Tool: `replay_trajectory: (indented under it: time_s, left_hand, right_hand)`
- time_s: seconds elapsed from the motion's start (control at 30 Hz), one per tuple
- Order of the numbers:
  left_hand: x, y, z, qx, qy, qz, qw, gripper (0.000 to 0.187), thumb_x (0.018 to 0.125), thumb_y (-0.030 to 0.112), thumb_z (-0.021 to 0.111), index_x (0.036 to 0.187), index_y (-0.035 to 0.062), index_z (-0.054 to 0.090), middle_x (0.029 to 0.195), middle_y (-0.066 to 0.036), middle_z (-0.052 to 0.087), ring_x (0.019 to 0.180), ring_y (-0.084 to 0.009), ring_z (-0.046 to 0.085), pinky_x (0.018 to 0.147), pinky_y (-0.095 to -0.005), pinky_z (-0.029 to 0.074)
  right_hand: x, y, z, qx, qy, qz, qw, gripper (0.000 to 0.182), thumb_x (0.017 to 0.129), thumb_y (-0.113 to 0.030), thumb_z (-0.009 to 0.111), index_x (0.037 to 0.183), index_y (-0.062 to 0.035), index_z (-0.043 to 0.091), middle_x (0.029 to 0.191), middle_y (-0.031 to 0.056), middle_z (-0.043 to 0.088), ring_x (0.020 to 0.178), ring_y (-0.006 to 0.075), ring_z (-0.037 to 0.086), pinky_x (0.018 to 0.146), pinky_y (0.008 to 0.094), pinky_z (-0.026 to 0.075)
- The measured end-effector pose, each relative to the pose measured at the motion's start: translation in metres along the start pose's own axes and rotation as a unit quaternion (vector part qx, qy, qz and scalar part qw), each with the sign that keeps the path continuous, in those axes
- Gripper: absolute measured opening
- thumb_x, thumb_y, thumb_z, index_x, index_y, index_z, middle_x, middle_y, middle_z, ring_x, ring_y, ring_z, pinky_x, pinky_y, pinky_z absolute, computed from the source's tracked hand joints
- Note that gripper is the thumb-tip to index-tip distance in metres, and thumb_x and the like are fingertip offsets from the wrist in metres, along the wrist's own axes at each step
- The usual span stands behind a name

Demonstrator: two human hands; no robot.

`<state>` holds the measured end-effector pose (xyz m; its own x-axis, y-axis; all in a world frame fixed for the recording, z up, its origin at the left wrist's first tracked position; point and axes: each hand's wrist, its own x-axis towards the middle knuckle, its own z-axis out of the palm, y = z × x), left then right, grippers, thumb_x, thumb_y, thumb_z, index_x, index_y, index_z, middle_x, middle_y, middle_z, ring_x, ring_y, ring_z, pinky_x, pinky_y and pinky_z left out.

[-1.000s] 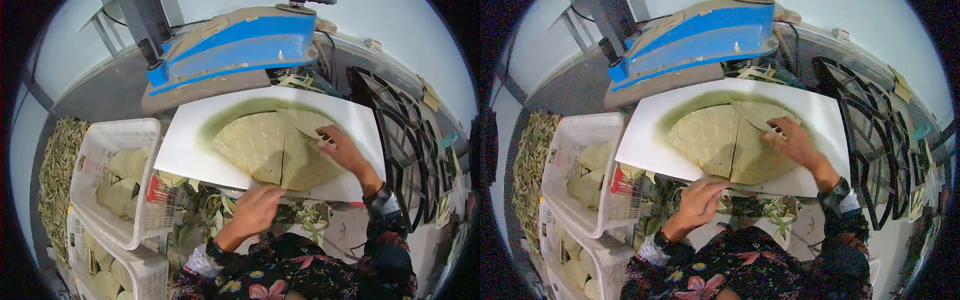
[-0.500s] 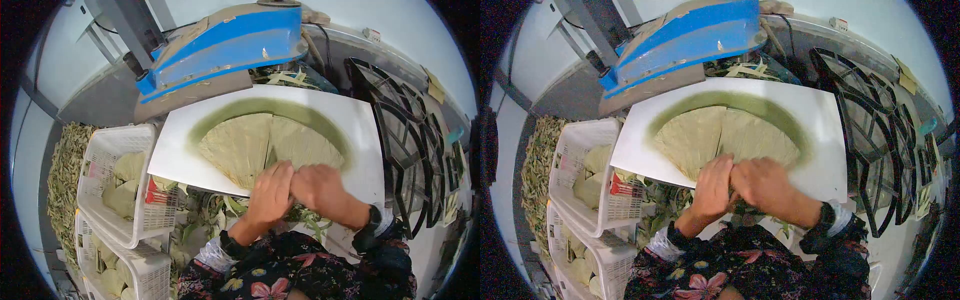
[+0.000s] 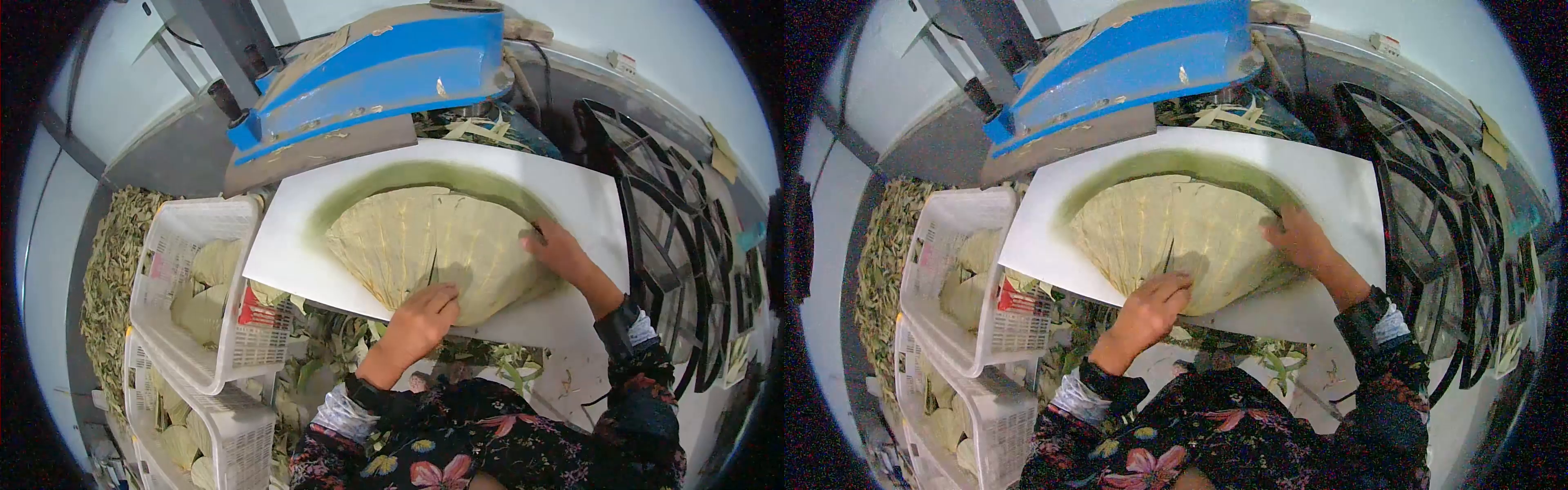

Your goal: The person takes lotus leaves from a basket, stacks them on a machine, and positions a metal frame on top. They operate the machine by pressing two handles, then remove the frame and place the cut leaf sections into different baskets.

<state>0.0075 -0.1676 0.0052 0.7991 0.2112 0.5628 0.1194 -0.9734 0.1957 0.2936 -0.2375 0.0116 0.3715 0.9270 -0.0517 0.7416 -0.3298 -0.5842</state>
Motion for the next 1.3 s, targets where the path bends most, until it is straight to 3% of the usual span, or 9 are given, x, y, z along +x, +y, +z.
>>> replay_trajectory:
  time_s: [0.13, 0.3, 0.4, 0.6, 0.73, 0.8, 0.9, 1.13, 1.3]
  left_hand:
    - [-0.003, -0.003, -0.003, -0.023, -0.042, -0.027, 0.999, 0.016, 0.067, 0.002, 0.055, 0.083, 0.0005, 0.054, 0.102, -0.014, 0.059, 0.096, -0.0294, 0.059, 0.082, -0.0356, 0.05]
    - [-0.001, -0.001, -0.013, -0.044, -0.12, -0.043, 0.991, 0.032, 0.067, 0.003, 0.058, 0.098, -0.0032, 0.052, 0.112, -0.016, 0.054, 0.106, -0.0331, 0.054, 0.091, -0.0384, 0.045]
    - [0.011, 0.016, -0.033, -0.032, -0.154, -0.023, 0.987, 0.048, 0.064, 0.009, 0.063, 0.108, -0.0058, 0.049, 0.115, -0.018, 0.053, 0.107, -0.0349, 0.052, 0.092, -0.0403, 0.044]
    - [0.025, 0.034, -0.024, 0.058, -0.037, -0.096, 0.993, 0.062, 0.064, 0.01, 0.067, 0.119, -0.0056, 0.045, 0.115, -0.019, 0.055, 0.101, -0.0379, 0.055, 0.088, -0.041, 0.045]
    - [0.015, 0.027, -0.048, -0.153, 0.115, -0.351, 0.917, 0.044, 0.074, 0.015, 0.065, 0.11, -0.0043, 0.052, 0.092, -0.018, 0.061, 0.08, -0.025, 0.061, 0.072, -0.0354, 0.048]
    - [0.011, 0.016, -0.057, -0.245, 0.165, -0.483, 0.824, 0.04, 0.078, 0.017, 0.063, 0.109, -0.0046, 0.052, 0.086, -0.018, 0.062, 0.075, -0.0229, 0.061, 0.069, -0.0336, 0.048]
    - [-0.01, -0.026, -0.041, -0.362, 0.227, -0.524, 0.737, 0.041, 0.083, 0.025, 0.058, 0.105, -0.0097, 0.051, 0.085, -0.025, 0.06, 0.074, -0.0237, 0.059, 0.07, -0.0313, 0.047]
    - [-0.05, -0.018, -0.069, -0.106, 0.152, -0.595, 0.782, 0.061, 0.089, 0.032, 0.051, 0.125, -0.0129, 0.031, 0.091, -0.021, 0.059, 0.083, -0.0243, 0.059, 0.074, -0.0337, 0.047]
    - [-0.092, 0.011, -0.058, -0.453, 0.199, -0.574, 0.652, 0.082, 0.086, 0.046, 0.056, 0.133, -0.0096, 0.019, 0.12, -0.02, 0.046, 0.108, -0.025, 0.051, 0.088, -0.0326, 0.043]
  right_hand:
    - [-0.004, -0.02, -0.018, 0.003, -0.091, 0.044, 0.995, 0.061, 0.081, -0.041, 0.058, 0.116, 0.0072, 0.049, 0.109, 0.0273, 0.057, 0.099, 0.0358, 0.057, 0.087, 0.0414, 0.043]
    - [-0.011, -0.017, -0.01, 0.344, -0.156, 0.043, 0.925, 0.063, 0.075, -0.034, 0.066, 0.12, 0.007, 0.048, 0.105, 0.0164, 0.061, 0.089, 0.0237, 0.06, 0.08, 0.036, 0.047]
    - [-0.007, 0.001, -0.007, 0.273, -0.104, 0.078, 0.953, 0.06, 0.074, -0.028, 0.067, 0.12, 0.0058, 0.048, 0.106, 0.0144, 0.061, 0.089, 0.023, 0.06, 0.079, 0.0345, 0.048]
    - [-0.033, -0.101, -0.042, 0.486, -0.1, 0.071, 0.866, 0.046, 0.079, -0.022, 0.062, 0.115, 0.004, 0.05, 0.096, 0.0122, 0.062, 0.086, 0.0191, 0.06, 0.076, 0.0304, 0.049]
    - [-0.01, -0.116, -0.051, 0.622, -0.237, -0.028, 0.746, 0.034, 0.084, -0.019, 0.059, 0.11, 0.0022, 0.051, 0.09, 0.0095, 0.061, 0.083, 0.0159, 0.058, 0.07, 0.0281, 0.048]
    - [0.011, -0.135, -0.036, 0.409, -0.094, -0.119, 0.9, 0.029, 0.088, -0.021, 0.054, 0.107, 0.0009, 0.052, 0.086, 0.006, 0.059, 0.074, 0.0115, 0.055, 0.069, 0.0273, 0.045]
    - [0.064, -0.127, 0.012, 0.318, -0.077, -0.198, 0.924, 0.034, 0.089, -0.027, 0.054, 0.107, 0.0018, 0.051, 0.093, 0.0073, 0.058, 0.087, 0.0154, 0.055, 0.079, 0.0287, 0.044]
    - [0.153, -0.135, 0.108, -0.075, -0.035, -0.222, 0.971, 0.061, 0.087, -0.047, 0.047, 0.126, -0.0002, 0.045, 0.125, 0.0243, 0.047, 0.119, 0.0387, 0.042, 0.1, 0.0456, 0.033]
    - [0.144, -0.149, 0.116, -0.204, -0.035, -0.232, 0.95, 0.056, 0.088, -0.046, 0.043, 0.113, 0.0023, 0.053, 0.119, 0.0257, 0.05, 0.113, 0.0406, 0.044, 0.097, 0.0475, 0.034]
